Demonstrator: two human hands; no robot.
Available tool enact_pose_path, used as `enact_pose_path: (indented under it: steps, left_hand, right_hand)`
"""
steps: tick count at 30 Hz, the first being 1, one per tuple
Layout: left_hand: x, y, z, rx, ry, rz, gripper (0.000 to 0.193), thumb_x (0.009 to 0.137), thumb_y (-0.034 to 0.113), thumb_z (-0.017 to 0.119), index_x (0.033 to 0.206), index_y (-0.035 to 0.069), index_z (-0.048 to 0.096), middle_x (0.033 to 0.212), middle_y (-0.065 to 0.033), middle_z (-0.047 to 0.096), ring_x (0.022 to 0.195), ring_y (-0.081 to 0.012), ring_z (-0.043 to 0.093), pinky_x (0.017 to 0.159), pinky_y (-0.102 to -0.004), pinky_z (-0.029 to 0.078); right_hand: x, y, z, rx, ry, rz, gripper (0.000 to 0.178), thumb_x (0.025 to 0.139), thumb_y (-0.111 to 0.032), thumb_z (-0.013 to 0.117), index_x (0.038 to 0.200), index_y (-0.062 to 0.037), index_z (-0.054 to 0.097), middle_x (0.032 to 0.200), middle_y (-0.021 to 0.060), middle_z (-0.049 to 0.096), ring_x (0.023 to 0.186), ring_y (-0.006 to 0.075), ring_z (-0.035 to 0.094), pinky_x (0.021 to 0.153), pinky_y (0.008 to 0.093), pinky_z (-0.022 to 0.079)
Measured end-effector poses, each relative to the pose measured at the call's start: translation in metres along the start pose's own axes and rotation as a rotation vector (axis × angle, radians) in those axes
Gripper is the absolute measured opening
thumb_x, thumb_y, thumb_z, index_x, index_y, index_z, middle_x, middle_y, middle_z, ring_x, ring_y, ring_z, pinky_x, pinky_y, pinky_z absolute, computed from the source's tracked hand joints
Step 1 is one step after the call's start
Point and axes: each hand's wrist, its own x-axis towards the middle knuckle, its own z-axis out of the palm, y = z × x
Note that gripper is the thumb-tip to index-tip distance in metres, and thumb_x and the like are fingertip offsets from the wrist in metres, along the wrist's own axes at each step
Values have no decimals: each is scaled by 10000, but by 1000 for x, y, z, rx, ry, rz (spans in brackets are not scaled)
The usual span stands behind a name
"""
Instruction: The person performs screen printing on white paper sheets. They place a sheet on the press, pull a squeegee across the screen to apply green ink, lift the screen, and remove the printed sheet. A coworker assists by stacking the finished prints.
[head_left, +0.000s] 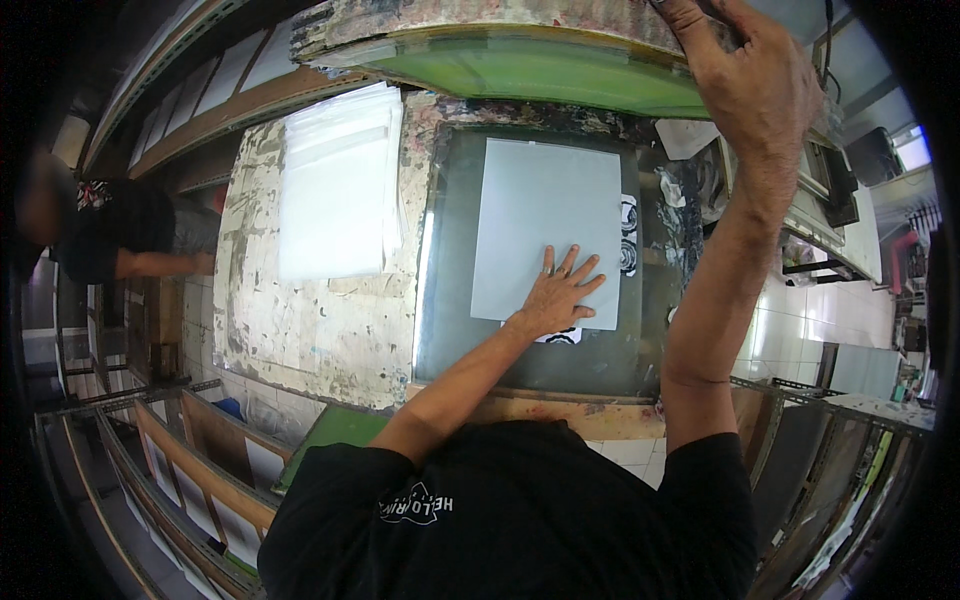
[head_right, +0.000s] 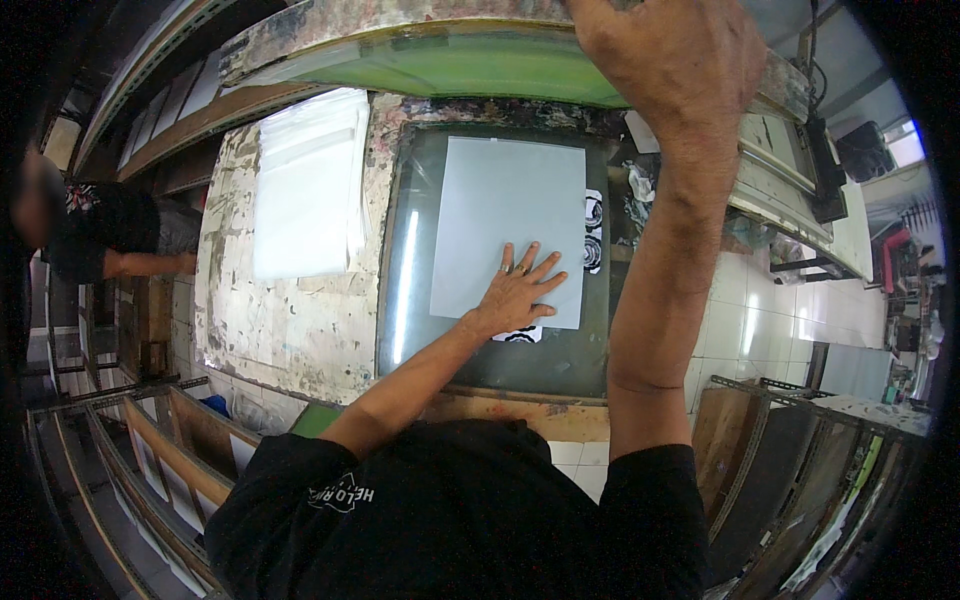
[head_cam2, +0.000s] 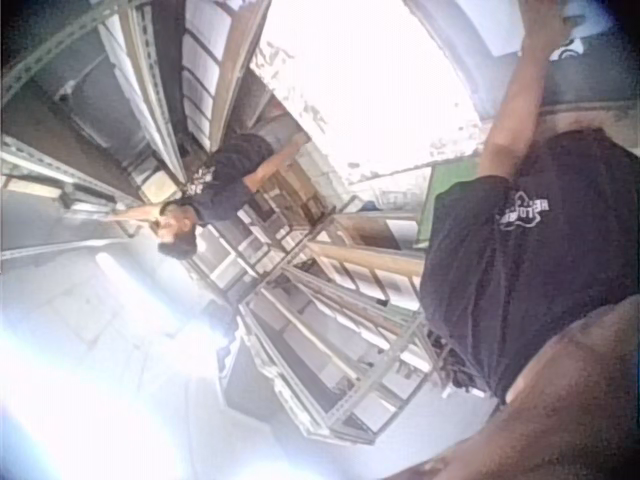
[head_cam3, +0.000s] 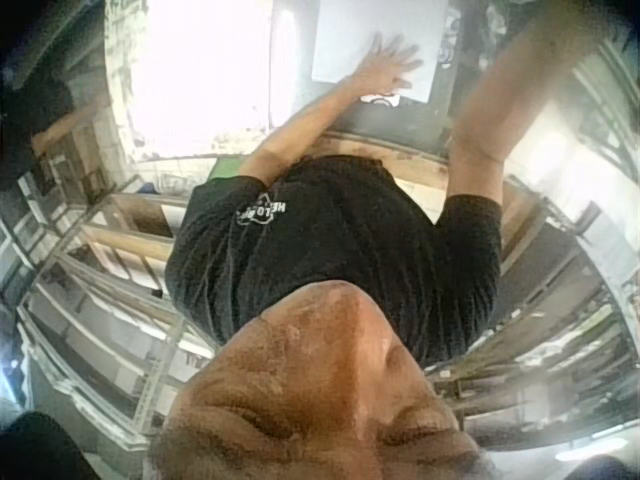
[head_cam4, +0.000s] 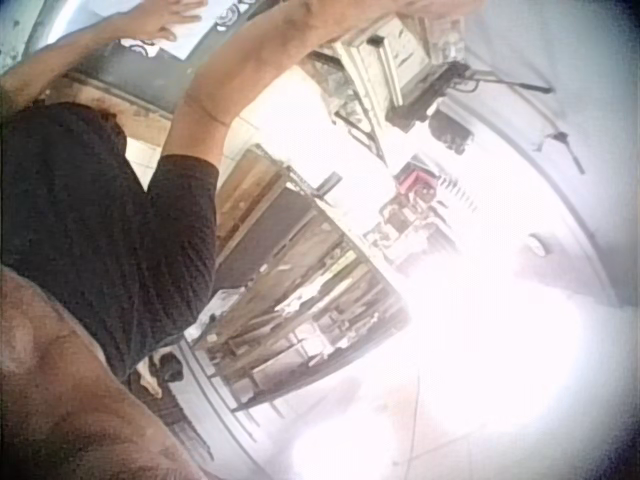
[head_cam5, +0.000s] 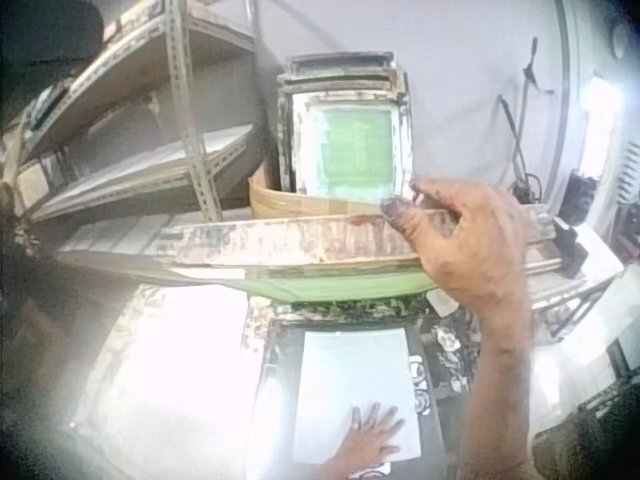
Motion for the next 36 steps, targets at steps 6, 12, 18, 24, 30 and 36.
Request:
enact_pose_path:
  steps: [6, 12, 18, 24, 30, 36]
  left_hand:
    - [-3, 5, -2, -1, -17, 17, 679, 910, 470, 671, 1502, 185, 502, 1662, -86, 296, 1546, -405, 177, 1204, -713, 74]
    - [-16, -4, -46, -131, 218, 64, 713, 914, 422, 690, 1533, 169, 445, 1594, -106, 421, 1508, -389, 304, 1207, -690, 115]
    - [-75, 5, -174, -1008, 1156, -70, 1143, 747, 293, 856, 1615, -3, 173, 1205, -155, 641, 1110, -261, 616, 1040, -408, 459]
    - [-161, 10, -155, -1192, 1125, -523, 1197, 585, 261, 1013, 1510, -97, 342, 1258, -110, 616, 1086, -220, 633, 975, -347, 517]
    - [-228, -25, -45, -695, 899, -528, 1014, 591, 324, 997, 1381, -97, 519, 1160, -133, 646, 1038, -239, 626, 915, -365, 507]
    - [-233, -32, -30, -427, 843, -517, 968, 579, 356, 975, 1359, -38, 560, 1110, -166, 646, 1013, -334, 612, 916, -434, 478]
  right_hand:
    - [16, 81, 44, 179, 313, -98, 512, 892, -543, 718, 1049, -63, 800, 878, 134, 766, 846, 262, 668, 828, 396, 465]
    - [-5, 60, 44, 58, 353, -175, 504, 858, -490, 744, 1062, -31, 785, 932, 146, 771, 897, 271, 685, 857, 389, 488]
    - [-108, 37, 9, -149, 105, -327, 506, 886, -357, 678, 1314, -86, 692, 1181, 169, 723, 1089, 326, 675, 982, 411, 451]
    - [-220, 44, -8, -130, -373, -296, 726, 825, -244, 737, 1456, 23, 496, 1347, 242, 561, 1204, 413, 554, 1004, 502, 425]
    - [-164, 85, 104, 58, -536, -304, 753, 859, -230, 746, 1517, -53, 425, 1473, 248, 466, 1320, 457, 463, 1087, 538, 389]
    - [-54, 157, 313, -310, -365, -465, 787, 834, -203, 765, 1535, -134, 415, 1497, 191, 455, 1385, 422, 421, 1142, 536, 355]
